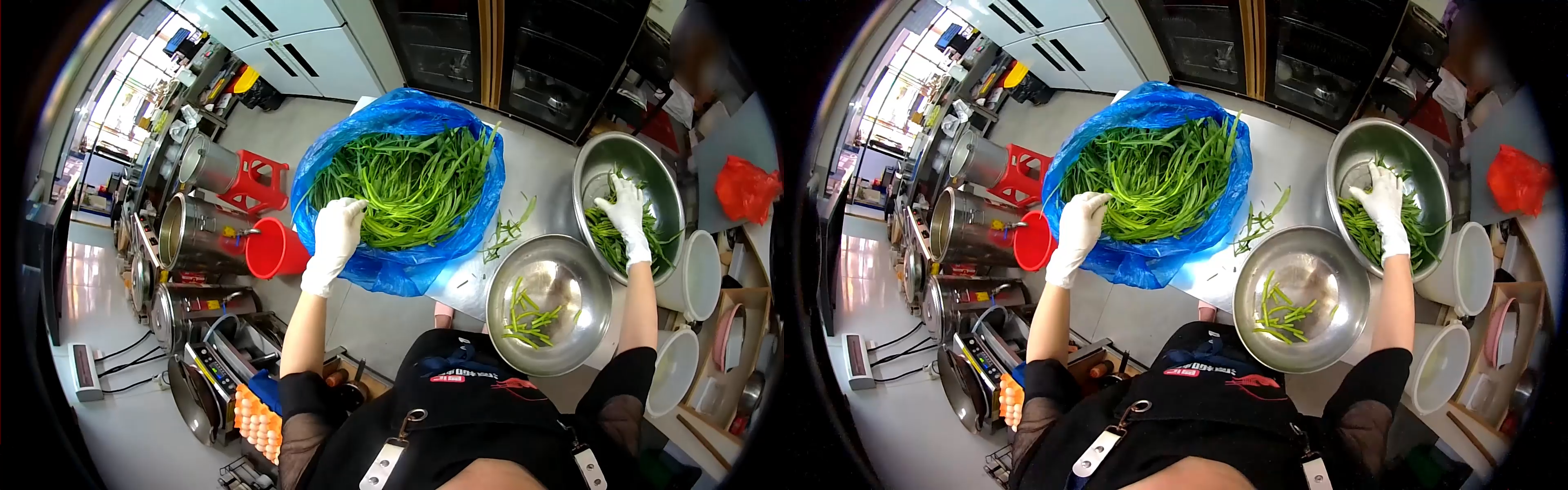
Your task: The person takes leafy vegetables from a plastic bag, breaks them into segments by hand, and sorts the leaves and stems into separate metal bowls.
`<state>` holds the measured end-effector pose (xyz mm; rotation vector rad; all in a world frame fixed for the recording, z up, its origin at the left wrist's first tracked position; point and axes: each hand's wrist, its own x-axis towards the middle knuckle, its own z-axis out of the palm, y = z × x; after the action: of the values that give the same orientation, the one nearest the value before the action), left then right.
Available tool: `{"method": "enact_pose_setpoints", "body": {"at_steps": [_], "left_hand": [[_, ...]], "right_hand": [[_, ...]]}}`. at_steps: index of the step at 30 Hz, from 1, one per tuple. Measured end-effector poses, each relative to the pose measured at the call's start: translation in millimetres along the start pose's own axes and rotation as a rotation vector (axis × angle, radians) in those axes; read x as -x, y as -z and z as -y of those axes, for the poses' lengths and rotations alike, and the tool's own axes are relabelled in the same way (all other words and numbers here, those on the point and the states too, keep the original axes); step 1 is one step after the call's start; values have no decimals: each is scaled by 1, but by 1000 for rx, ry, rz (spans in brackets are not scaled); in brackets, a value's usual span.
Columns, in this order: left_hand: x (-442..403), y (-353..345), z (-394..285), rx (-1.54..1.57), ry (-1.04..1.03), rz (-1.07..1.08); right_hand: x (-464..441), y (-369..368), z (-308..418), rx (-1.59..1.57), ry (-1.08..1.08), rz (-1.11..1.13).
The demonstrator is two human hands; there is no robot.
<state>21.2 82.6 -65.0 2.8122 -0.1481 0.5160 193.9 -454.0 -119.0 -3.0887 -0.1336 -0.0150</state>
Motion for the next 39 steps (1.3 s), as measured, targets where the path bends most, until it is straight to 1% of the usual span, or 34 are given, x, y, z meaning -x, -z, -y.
{"method": "enact_pose_setpoints", "body": {"at_steps": [1, 2, 5, 8, 9, 12, 14, 16, 17, 18, 20, 21, 22, 24, 28, 29, 32, 34, 35, 36, 37, 39], "left_hand": [[-3, -2, 4, -1, -25, 85], [-4, -4, 6, 13, 2, 175], [-10, -11, 14, 67, 110, 431], [-17, -9, 17, 66, 78, 518], [-20, -5, 14, 91, 121, 589], [-25, 0, 20, 201, 42, 448], [-36, 29, 2, 356, 98, 407], [-42, 51, -15, 560, 320, 305], [-40, 49, -10, 682, 277, 136], [-39, 52, -17, 850, 348, 53], [-32, 34, -13, 367, 160, 196], [-25, 27, -18, 413, 257, 278], [-22, 26, -20, 505, 300, 320], [-17, 35, -24, 770, 463, 356], [-2, 46, -37, 870, 382, 251], [2, 49, -44, 818, 324, 216], [12, 52, -59, 688, 143, 139], [16, 55, -70, 590, 25, 147], [17, 54, -76, 567, -60, 90], [20, 53, -79, 629, 8, 108], [22, 53, -81, 691, 75, 126], [25, 47, -80, 865, 238, 178]], "right_hand": [[7, 10, 1, -67, 22, -53], [15, 13, 1, -136, 78, -168], [37, 22, 10, -306, 151, -241], [65, 35, 32, -427, 171, -250], [72, 38, 40, -477, 184, -259], [92, 48, 64, -584, 215, -274], [106, 55, 83, -661, 227, -288], [117, 55, 97, -735, 226, -268], [120, 50, 103, -762, 227, -274], [123, 49, 110, -832, 232, -251], [127, 42, 125, -845, 257, -185], [131, 39, 134, -809, 264, -180], [133, 39, 141, -762, 331, -176], [136, 41, 154, -775, 398, -126], [141, 50, 187, -825, 468, -120], [143, 54, 195, -860, 466, -124], [142, 66, 222, -926, 534, -291], [137, 75, 235, -833, 652, -412], [135, 76, 241, -867, 622, -362], [134, 76, 246, -900, 592, -313], [133, 77, 248, -922, 575, -310], [134, 67, 249, -995, 470, -319]]}}
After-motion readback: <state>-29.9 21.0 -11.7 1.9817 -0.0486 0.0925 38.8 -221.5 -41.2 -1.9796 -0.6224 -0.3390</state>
